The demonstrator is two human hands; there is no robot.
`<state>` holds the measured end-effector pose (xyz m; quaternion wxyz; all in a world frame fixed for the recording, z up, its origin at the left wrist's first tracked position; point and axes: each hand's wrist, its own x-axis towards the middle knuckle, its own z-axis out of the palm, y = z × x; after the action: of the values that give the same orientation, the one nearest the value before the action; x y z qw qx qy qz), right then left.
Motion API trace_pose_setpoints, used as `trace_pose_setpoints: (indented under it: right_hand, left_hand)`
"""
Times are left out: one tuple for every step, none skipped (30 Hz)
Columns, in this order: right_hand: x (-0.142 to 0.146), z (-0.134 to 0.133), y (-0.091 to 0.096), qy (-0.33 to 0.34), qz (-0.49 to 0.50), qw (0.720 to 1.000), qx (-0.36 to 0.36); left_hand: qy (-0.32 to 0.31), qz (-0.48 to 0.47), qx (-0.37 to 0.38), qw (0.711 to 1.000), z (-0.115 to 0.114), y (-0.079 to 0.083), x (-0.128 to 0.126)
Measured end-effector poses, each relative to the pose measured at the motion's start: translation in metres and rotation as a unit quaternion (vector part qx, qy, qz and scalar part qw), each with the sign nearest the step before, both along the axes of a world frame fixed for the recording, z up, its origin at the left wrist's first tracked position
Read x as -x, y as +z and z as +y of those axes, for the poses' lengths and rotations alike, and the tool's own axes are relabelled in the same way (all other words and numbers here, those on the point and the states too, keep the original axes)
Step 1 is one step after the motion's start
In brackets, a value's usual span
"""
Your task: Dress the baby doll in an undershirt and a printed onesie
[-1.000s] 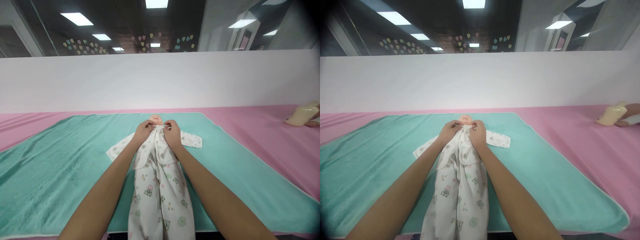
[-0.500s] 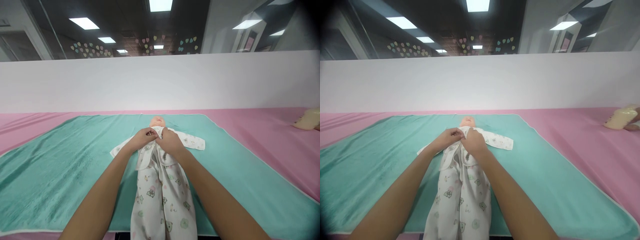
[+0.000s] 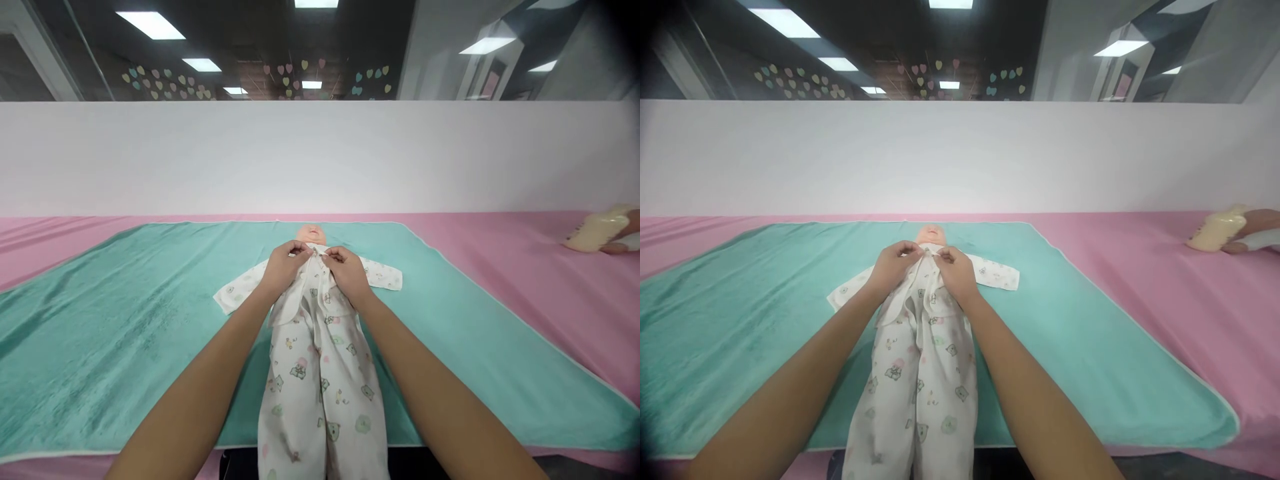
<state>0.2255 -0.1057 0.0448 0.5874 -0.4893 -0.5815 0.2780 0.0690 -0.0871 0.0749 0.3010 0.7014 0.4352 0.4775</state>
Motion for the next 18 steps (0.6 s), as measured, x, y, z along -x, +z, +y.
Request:
trace_pose_setpoints:
  right_hand:
    - [0.0, 0.001, -0.001, 0.008, 0.015, 1.0, 0.004]
    - [0.0, 0.001, -0.002, 0.013, 0.024, 1.0, 0.006]
    - [0.0, 0.001, -0.002, 0.019, 0.029, 0.999, 0.006]
    - [0.0, 0.001, -0.002, 0.025, 0.031, 0.999, 0.005]
    - [0.0, 0.0, -0.002, 0.031, 0.03, 0.999, 0.002]
    - [0.001, 0.0, -0.001, 0.035, 0.028, 0.999, -0.003]
    - [0.001, -0.001, -0.001, 0.038, 0.025, 0.999, -0.008]
    - [0.002, -0.002, -0.001, 0.039, 0.025, 0.999, -0.012]
    - [0.002, -0.003, -0.001, 0.039, 0.026, 0.999, -0.014]
    - [0.003, -0.004, 0.0, 0.039, 0.029, 0.999, -0.014]
    - [0.003, -0.004, 0.0, 0.039, 0.033, 0.999, -0.012]
    - [0.003, -0.005, 0.0, 0.041, 0.037, 0.998, -0.011]
    - [0.003, -0.005, 0.0, 0.044, 0.039, 0.998, -0.011]
    - [0.004, -0.006, 0.0, 0.044, 0.039, 0.998, -0.013]
    - [0.004, -0.007, 0.001, 0.042, 0.037, 0.998, -0.015]
    - [0.004, -0.008, 0.001, 0.038, 0.033, 0.999, -0.018]
    - [0.005, -0.009, 0.002, 0.034, 0.026, 0.999, -0.02]
    - [0.005, -0.01, 0.003, 0.031, 0.017, 0.999, -0.024]
  left_hand:
    - [-0.007, -0.003, 0.012, 1.0, -0.001, 0.001, -0.001]
    - [-0.013, -0.004, 0.025, 1.0, -0.002, 0.002, -0.002]
    - [-0.019, -0.003, 0.038, 0.999, -0.003, 0.002, -0.002]
    - [-0.023, -0.003, 0.048, 0.999, -0.004, 0.003, -0.003]
    - [-0.026, -0.002, 0.057, 0.998, -0.005, 0.004, -0.003]
    - [-0.03, 0.0, 0.064, 0.998, -0.006, 0.005, -0.004]
    - [-0.033, 0.003, 0.069, 0.997, -0.006, 0.005, -0.004]
    - [-0.037, 0.005, 0.074, 0.997, -0.007, 0.006, -0.004]
    - [-0.039, 0.006, 0.078, 0.996, -0.007, 0.006, -0.004]
    - [-0.038, 0.007, 0.08, 0.996, -0.007, 0.006, -0.004]
    - [-0.037, 0.007, 0.081, 0.996, -0.007, 0.006, -0.004]
    - [-0.035, 0.006, 0.081, 0.996, -0.006, 0.006, -0.004]
    - [-0.034, 0.004, 0.082, 0.996, -0.006, 0.006, -0.004]
    - [-0.032, 0.002, 0.083, 0.996, -0.006, 0.005, -0.004]
    - [-0.029, 0.0, 0.083, 0.996, -0.006, 0.005, -0.004]
    - [-0.027, 0.0, 0.083, 0.996, -0.005, 0.005, -0.004]
    - [-0.024, 0.001, 0.083, 0.996, -0.005, 0.005, -0.003]
    - [-0.022, 0.002, 0.082, 0.996, -0.005, 0.005, -0.003]
